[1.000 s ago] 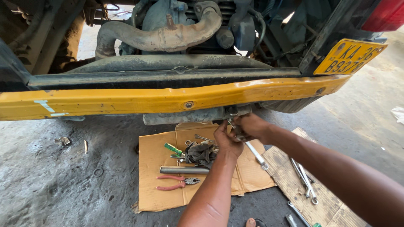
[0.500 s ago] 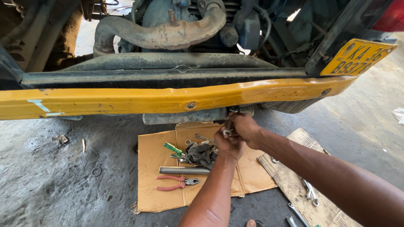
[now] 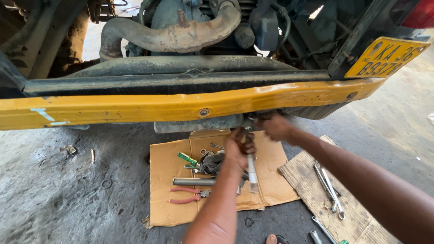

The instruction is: The person is working underneath the rear of a yellow vehicle, using a wrench to tighten a bolt on the chassis. They use both hands to apply torque to the fastener, occasionally adjusting their grip and the tool's position to secure the component.

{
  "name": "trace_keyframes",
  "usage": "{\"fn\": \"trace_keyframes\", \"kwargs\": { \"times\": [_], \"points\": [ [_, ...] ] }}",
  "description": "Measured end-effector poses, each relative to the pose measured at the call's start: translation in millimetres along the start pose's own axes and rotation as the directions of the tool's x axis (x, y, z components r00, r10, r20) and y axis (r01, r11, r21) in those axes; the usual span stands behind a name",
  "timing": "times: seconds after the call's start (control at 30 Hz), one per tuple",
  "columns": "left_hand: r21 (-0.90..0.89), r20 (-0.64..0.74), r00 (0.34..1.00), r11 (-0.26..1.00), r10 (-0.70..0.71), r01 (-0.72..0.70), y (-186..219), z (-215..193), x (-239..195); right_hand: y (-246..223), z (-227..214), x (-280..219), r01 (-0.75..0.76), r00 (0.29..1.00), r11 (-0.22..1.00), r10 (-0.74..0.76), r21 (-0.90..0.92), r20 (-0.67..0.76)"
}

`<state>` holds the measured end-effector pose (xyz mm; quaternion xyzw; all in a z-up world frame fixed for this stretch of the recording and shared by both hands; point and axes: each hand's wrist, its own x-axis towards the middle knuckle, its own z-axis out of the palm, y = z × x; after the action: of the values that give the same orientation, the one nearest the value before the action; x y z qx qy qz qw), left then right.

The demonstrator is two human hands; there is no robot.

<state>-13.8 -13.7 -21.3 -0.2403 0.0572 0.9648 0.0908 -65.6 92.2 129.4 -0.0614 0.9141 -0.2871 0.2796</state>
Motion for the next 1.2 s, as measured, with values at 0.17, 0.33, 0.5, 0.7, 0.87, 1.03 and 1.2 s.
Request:
{"fn": "trace_keyframes", "kwargs": {
  "times": [0.17,0.33,0.5,0.7,0.87,1.03,1.2],
  "points": [
    [0.167,0.14,0.985,0.983,-0.097,0.073,30.5,-9.6,5.9,26.8,-17.2,22.7,0.166,0.964,0.963,-0.203,-0.211,-0.171],
    [0.034,0.02,0.998,0.998,-0.059,0.058,8.5,17.9,-33.9,19.8,-23.9,1.3,0.071,0.99,0.997,-0.065,0.043,-0.122],
    [-0.001,-0.1,0.994,0.999,-0.047,0.047,-6.6,32.7,-30.3,-11.1,-10.3,-41.0,-0.174,0.982,0.973,0.16,0.15,0.101],
    [-0.207,0.295,0.946,0.976,0.131,-0.07,-40.3,-16.2,50.4,-17.9,19.9,-35.8,-0.073,0.992,0.95,0.039,0.303,0.119],
    [-0.273,0.35,0.923,0.96,0.162,-0.065,-45.1,-14.3,39.7,-24.7,32.8,-33.4,-0.131,0.991,0.907,0.104,0.401,0.088],
    [-0.392,0.307,0.945,0.92,0.112,0.018,-40.2,-7.2,29.8,-20.9,49.2,-18.7,-0.09,0.996,0.858,0.08,0.506,0.041],
    [-0.466,0.611,0.782,0.855,0.123,0.23,-32.3,-4.0,19.9,-28.7,43.6,-20.6,-0.217,0.976,0.737,0.149,0.64,0.158]
  ]
}}
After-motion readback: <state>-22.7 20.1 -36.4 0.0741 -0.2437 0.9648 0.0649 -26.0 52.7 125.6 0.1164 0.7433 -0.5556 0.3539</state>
